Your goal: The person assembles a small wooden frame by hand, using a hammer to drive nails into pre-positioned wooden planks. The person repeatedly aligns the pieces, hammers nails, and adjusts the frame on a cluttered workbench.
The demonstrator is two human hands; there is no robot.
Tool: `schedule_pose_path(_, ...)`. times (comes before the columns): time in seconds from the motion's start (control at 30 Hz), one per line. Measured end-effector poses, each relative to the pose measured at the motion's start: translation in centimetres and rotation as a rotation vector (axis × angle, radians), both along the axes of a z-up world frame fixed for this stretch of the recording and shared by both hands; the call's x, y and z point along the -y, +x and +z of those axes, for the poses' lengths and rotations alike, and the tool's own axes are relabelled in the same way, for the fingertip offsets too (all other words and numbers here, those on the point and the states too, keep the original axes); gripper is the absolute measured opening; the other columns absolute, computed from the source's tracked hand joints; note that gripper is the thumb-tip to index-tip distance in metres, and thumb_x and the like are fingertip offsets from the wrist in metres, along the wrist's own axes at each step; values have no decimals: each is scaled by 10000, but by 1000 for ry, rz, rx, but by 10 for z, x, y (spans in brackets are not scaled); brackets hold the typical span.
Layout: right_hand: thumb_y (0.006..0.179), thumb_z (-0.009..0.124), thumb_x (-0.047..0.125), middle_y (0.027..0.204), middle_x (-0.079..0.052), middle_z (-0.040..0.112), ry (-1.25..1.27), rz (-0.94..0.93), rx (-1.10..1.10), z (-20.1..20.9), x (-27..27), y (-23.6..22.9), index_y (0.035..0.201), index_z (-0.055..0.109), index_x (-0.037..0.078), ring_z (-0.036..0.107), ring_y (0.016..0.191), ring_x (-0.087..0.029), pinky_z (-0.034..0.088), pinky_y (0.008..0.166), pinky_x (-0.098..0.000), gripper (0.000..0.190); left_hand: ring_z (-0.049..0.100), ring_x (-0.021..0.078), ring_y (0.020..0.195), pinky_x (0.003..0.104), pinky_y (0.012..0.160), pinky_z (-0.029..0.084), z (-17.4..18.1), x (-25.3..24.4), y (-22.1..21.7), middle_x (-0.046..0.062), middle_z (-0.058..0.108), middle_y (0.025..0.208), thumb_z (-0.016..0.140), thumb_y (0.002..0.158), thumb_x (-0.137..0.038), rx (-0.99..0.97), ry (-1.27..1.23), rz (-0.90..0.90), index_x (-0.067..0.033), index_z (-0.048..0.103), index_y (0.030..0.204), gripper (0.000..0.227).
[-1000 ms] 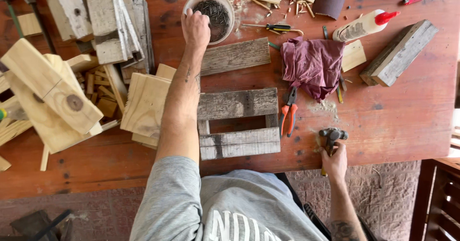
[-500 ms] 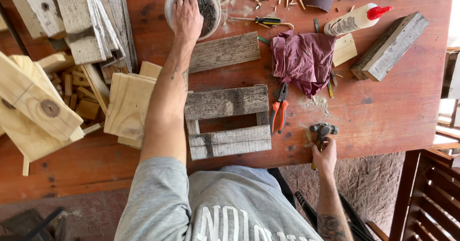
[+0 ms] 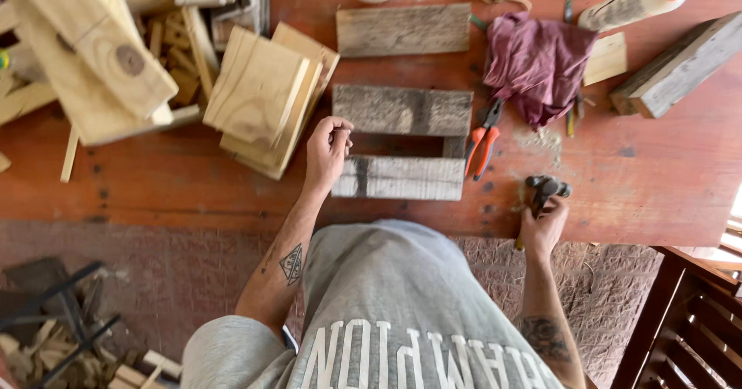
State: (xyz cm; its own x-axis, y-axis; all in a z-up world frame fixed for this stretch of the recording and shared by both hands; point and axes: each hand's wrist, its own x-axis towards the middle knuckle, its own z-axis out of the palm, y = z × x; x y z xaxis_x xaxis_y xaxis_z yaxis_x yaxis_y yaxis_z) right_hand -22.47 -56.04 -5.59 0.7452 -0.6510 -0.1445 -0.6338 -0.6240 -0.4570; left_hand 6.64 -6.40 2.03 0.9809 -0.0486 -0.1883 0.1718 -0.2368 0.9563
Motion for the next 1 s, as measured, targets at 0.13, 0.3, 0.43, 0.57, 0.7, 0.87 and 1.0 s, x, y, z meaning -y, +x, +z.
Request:
schedule_pose_path(0.13,1029,887,97,1303,-182,497,-163,6,254,24,-26,36,1542,508,95,552,1255,-468,452,1135,-681,639,750,152,991,312,892,684,-7,-40,-54,106,738,1127,591,1180,-25,-188,-153,107,-21,749,1311,205)
schedule_pose_path(0.3,936,820,-74,1394,-200,497,-109,288,413,7,-88,114,1540,619,40,531,1341,-424,454,1194,-590,646,800,162,931,317,856,726,7,-58,-79,133,802,1066,768,1164,-127,-154,-119,129,-25,828,1313,191)
schedule_pose_path(0.43,919,897,-54,1335,-193,632,31,759,553,46,-188,175,1471,740,47,630,1339,-439,479,1180,-555,584,747,132,873,264,746,719,11,-59,-91,85,798,1023,850,1147,-282,-118,-61,216,-133,920,1231,185)
schedule_pose_path(0.57,880,970,151,1307,-165,647,95,1080,501,42,-276,199,1411,788,101,672,1228,-434,559,1050,-580,564,738,141,943,279,760,732,-2,-67,-106,61,756,1081,844,1141,-309,-95,24,239,-195,938,1237,176)
schedule_pose_path(0.7,790,969,623,1610,-253,569,16,1273,151,57,-322,212,1740,547,24,575,1525,-477,477,1278,-641,1200,788,166,978,318,841,718,-16,-77,-126,58,808,1078,838,1132,-306,-90,33,272,-218,933,1230,163)
schedule_pose_path(0.87,694,995,660,1644,-273,511,34,1308,15,69,-335,227,1777,475,-6,544,1552,-493,514,1261,-658,1374,819,295,1110,439,992,686,-41,-85,-149,90,814,1121,854,1103,-334,-75,173,186,-219,925,1218,178)
schedule_pose_path(1.0,770,962,649,1590,-241,484,53,1321,-61,62,-332,229,1770,457,71,627,1429,-473,546,1168,-652,1261,849,279,1076,376,934,715,-47,-81,-162,161,849,1138,826,1085,-218,-200,5,160,-115,883,1259,210)
